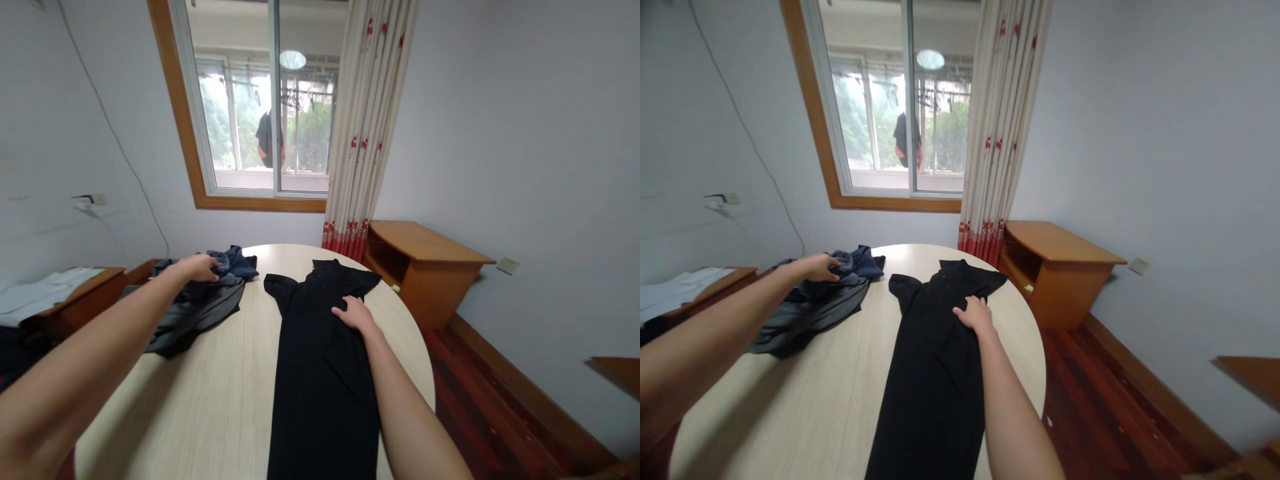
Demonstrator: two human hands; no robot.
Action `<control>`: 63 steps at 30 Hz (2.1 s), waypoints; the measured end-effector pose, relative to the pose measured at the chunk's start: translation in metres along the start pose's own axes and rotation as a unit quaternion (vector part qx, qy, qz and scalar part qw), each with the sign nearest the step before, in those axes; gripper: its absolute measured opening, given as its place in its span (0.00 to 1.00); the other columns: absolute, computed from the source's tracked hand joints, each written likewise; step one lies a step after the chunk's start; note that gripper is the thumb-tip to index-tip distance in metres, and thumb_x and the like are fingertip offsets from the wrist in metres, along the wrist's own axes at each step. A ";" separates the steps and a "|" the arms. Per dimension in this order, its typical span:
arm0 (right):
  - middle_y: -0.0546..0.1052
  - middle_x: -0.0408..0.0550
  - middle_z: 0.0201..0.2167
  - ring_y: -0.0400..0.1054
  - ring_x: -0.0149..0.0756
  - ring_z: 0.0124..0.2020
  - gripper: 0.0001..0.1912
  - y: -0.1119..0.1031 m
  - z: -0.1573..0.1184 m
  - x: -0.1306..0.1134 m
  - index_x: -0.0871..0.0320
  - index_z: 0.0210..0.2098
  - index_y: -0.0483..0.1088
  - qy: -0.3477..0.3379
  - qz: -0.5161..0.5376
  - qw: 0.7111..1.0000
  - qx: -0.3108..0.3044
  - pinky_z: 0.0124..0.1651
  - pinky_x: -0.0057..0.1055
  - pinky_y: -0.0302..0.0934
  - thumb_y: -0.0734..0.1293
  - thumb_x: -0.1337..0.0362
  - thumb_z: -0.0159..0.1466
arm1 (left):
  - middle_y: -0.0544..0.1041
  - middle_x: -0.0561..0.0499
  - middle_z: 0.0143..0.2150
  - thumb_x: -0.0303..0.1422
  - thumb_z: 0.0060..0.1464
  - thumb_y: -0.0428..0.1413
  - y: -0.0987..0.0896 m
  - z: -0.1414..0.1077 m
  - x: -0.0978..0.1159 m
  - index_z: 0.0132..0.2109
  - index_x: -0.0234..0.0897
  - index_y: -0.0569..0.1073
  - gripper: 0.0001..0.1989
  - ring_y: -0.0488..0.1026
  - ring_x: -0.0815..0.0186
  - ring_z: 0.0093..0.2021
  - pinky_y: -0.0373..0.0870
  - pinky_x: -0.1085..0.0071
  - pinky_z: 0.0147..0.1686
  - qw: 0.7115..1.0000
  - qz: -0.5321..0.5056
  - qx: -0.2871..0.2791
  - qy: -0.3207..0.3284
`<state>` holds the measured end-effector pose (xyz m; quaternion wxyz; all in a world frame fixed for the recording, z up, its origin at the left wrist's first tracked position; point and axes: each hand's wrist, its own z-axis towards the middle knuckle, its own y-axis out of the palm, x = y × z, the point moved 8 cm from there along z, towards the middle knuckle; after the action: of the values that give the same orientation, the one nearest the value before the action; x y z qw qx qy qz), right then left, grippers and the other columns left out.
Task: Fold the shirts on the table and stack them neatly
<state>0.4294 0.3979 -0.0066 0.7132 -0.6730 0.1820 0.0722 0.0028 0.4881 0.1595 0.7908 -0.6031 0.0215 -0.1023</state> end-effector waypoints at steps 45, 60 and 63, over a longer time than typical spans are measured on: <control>0.78 0.56 0.50 0.71 0.50 0.54 0.30 -0.022 0.111 0.120 0.57 0.40 0.77 0.003 0.601 0.779 0.177 0.57 0.49 0.64 0.68 0.38 0.54 | 0.63 0.39 0.68 0.51 0.64 0.43 0.182 0.034 0.085 0.65 0.32 0.65 0.33 0.58 0.54 0.68 0.55 0.57 0.66 0.984 -0.172 0.016 0.048; 0.79 0.55 0.49 0.70 0.48 0.55 0.31 -0.016 -0.025 0.060 0.58 0.41 0.79 -0.052 0.572 0.804 0.151 0.64 0.48 0.56 0.75 0.42 0.47 | 0.60 0.43 0.70 0.55 0.61 0.50 0.137 -0.162 0.158 0.65 0.39 0.67 0.33 0.52 0.52 0.71 0.48 0.49 0.67 0.953 -0.166 -0.080 0.242; 0.79 0.55 0.51 0.71 0.48 0.55 0.30 -0.013 -0.053 0.034 0.57 0.44 0.78 -0.074 0.525 0.839 0.124 0.63 0.49 0.57 0.73 0.43 0.50 | 0.59 0.42 0.70 0.58 0.59 0.50 0.128 -0.193 0.167 0.66 0.39 0.66 0.36 0.51 0.51 0.71 0.47 0.48 0.67 0.939 -0.181 -0.101 0.273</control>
<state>0.4573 0.3397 -0.0079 0.6576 -0.3748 0.4619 0.4623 0.1528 0.3059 -0.0003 0.6579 -0.6222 0.1372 -0.4016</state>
